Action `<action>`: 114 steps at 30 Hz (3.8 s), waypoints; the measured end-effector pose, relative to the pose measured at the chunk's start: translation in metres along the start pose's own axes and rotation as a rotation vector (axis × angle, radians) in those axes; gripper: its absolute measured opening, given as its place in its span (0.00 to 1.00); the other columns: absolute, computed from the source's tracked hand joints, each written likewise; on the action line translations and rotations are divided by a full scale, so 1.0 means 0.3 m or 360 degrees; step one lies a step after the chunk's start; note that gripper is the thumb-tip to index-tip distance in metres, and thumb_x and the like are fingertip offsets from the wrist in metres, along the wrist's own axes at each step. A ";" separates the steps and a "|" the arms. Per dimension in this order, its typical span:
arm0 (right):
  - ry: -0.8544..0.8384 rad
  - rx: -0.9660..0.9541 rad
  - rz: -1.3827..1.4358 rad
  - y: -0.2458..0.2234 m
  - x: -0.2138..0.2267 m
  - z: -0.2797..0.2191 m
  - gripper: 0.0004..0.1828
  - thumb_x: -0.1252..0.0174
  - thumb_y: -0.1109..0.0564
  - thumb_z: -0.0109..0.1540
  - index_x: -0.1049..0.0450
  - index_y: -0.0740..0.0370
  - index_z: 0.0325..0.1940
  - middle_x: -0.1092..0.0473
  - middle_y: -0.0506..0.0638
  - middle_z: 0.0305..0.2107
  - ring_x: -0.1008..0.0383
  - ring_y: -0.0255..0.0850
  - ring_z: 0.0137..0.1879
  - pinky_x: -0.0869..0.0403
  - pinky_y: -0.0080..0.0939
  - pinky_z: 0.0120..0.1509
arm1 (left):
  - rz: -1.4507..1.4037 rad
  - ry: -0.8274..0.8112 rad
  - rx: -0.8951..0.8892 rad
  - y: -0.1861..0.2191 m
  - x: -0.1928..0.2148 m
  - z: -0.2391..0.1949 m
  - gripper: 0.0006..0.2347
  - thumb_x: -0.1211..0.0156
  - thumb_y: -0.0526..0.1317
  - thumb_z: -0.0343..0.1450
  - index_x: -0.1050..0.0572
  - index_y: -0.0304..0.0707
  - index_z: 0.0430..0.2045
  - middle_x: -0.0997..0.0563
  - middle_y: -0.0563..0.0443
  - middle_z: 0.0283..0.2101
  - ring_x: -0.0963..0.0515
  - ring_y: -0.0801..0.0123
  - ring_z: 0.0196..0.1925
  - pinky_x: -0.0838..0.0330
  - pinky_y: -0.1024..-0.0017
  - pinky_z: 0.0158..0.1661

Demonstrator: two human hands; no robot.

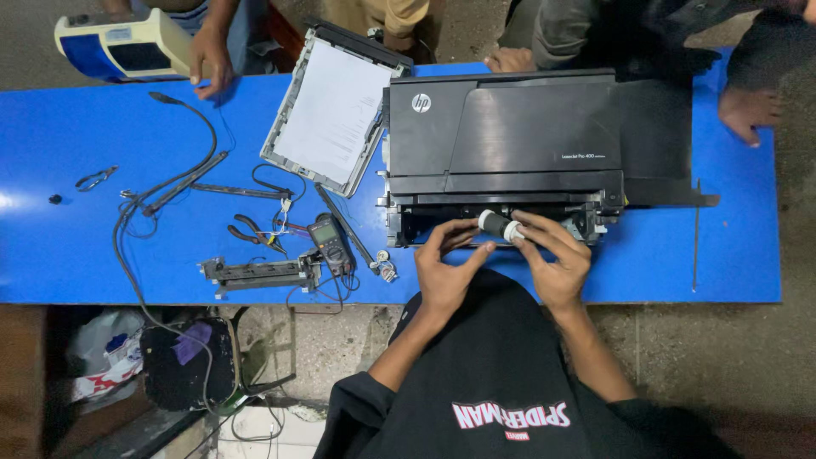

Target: The person repeatedly removes and reinserts a cylindrical drum unit from an HP LaserJet Pro 400 printer on a blue workbench. The person handles the drum with both hands, aligns it, and places it back into the printer multiple times. A second person is visible nearby handling a power cord and a small beige device.

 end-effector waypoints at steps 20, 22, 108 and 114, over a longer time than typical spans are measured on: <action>-0.0122 -0.0352 0.0766 0.073 -0.046 -0.058 0.31 0.30 0.68 0.56 0.32 0.67 0.62 0.31 0.64 0.62 0.27 0.52 0.67 0.21 0.47 0.65 | -0.0838 -0.0454 0.0350 -0.181 -0.039 0.030 0.22 0.31 0.24 0.64 0.26 0.21 0.54 0.24 0.41 0.58 0.20 0.60 0.58 0.22 0.63 0.58; -0.0052 -0.0410 0.0782 0.089 -0.045 -0.065 0.36 0.29 0.68 0.55 0.36 0.66 0.65 0.30 0.63 0.58 0.26 0.50 0.65 0.20 0.46 0.62 | -0.0799 -0.0529 0.0364 -0.159 -0.036 0.039 0.20 0.32 0.24 0.66 0.26 0.21 0.53 0.23 0.41 0.58 0.20 0.59 0.58 0.21 0.63 0.58; 0.0252 0.0005 -0.0602 0.043 -0.143 -0.001 0.12 0.27 0.63 0.57 0.26 0.67 0.36 0.23 0.57 0.42 0.18 0.51 0.44 0.22 0.42 0.43 | 0.0972 -0.0170 -0.0649 0.075 0.017 0.011 0.17 0.32 0.31 0.66 0.23 0.27 0.49 0.20 0.34 0.55 0.19 0.47 0.56 0.24 0.60 0.55; 0.0267 -0.0017 -0.0542 0.033 -0.145 -0.020 0.09 0.29 0.66 0.59 0.25 0.68 0.37 0.22 0.57 0.41 0.18 0.49 0.42 0.22 0.41 0.43 | 0.0907 -0.0147 -0.0580 0.038 0.030 -0.003 0.16 0.33 0.30 0.66 0.22 0.28 0.49 0.19 0.35 0.56 0.17 0.50 0.53 0.22 0.63 0.53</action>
Point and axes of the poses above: each hand's wrist, its own z-axis towards the middle knuckle, its own x-axis out of the back of the hand, y = z × x, the point moved 7 cm from there along z, towards the middle knuckle
